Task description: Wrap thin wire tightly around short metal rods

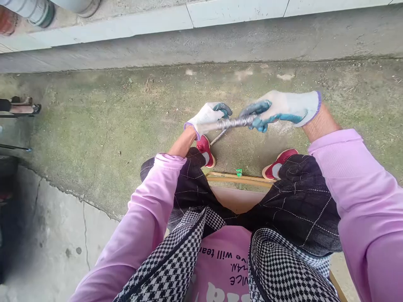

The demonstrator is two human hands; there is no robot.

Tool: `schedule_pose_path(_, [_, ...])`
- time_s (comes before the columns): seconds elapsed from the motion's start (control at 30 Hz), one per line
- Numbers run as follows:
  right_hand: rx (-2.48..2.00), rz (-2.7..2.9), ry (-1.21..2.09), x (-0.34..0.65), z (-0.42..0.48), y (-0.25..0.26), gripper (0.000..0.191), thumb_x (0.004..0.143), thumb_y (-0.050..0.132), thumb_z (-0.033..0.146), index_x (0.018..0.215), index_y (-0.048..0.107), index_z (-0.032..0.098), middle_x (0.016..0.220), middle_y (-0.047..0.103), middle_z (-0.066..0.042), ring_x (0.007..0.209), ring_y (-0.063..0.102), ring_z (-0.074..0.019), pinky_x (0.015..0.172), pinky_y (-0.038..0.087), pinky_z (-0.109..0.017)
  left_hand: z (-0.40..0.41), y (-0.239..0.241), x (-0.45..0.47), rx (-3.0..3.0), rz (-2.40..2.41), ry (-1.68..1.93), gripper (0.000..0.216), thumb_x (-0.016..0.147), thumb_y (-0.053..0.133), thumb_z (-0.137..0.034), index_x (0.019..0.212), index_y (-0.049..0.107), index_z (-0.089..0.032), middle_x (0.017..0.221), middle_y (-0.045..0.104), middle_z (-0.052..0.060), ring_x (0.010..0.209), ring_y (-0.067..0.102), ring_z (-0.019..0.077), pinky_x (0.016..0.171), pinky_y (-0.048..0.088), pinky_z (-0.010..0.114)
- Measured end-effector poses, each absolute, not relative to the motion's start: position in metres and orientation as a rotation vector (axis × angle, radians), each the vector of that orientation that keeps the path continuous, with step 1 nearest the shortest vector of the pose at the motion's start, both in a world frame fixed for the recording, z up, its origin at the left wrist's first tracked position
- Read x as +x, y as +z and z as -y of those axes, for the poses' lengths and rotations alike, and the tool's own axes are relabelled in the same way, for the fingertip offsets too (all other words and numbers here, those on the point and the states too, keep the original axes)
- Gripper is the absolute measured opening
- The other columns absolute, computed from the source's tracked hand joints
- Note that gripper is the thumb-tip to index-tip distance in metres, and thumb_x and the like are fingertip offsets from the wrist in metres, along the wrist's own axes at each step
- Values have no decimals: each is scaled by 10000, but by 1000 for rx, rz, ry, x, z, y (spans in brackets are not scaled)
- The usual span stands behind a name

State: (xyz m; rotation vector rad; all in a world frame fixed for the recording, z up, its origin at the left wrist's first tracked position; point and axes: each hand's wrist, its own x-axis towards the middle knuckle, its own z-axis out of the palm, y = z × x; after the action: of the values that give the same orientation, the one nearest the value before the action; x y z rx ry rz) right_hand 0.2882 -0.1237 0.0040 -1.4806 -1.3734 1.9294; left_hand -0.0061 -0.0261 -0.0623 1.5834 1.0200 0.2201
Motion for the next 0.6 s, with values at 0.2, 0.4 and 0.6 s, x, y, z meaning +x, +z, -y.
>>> schedule_pose_path(0.2, [-2117, 2107, 1530, 275, 115, -15, 327, 996, 849, 261, 1284, 997, 214, 953, 902, -82, 842, 785, -276, 777, 603, -382, 29, -66, -5, 1635, -1052, 103, 310, 954, 651, -27, 1066, 899, -175, 1075, 920, 59, 1052, 841, 203, 1092, 653, 329])
schedule_pose_path(0.4, [-2169, 1678, 995, 278, 101, -13, 400, 1046, 880, 287, 1435, 968, 266, 1178, 943, -111, 1021, 795, -322, 1005, 696, -488, 32, -66, -1, 1551, -1061, 189, 213, 998, 735, -61, 1075, 884, -191, 1040, 938, 84, 1106, 857, 246, 1143, 669, 382])
schedule_pose_path(0.6, [-1497, 874, 1391, 273, 115, 3, 379, 819, 1031, 166, 1173, 969, 285, 990, 880, -64, 844, 748, -258, 796, 732, -449, 34, -47, 1, 1444, -1076, 268, 167, 1027, 742, -66, 982, 838, -195, 1018, 920, 104, 1141, 867, 268, 1160, 686, 396])
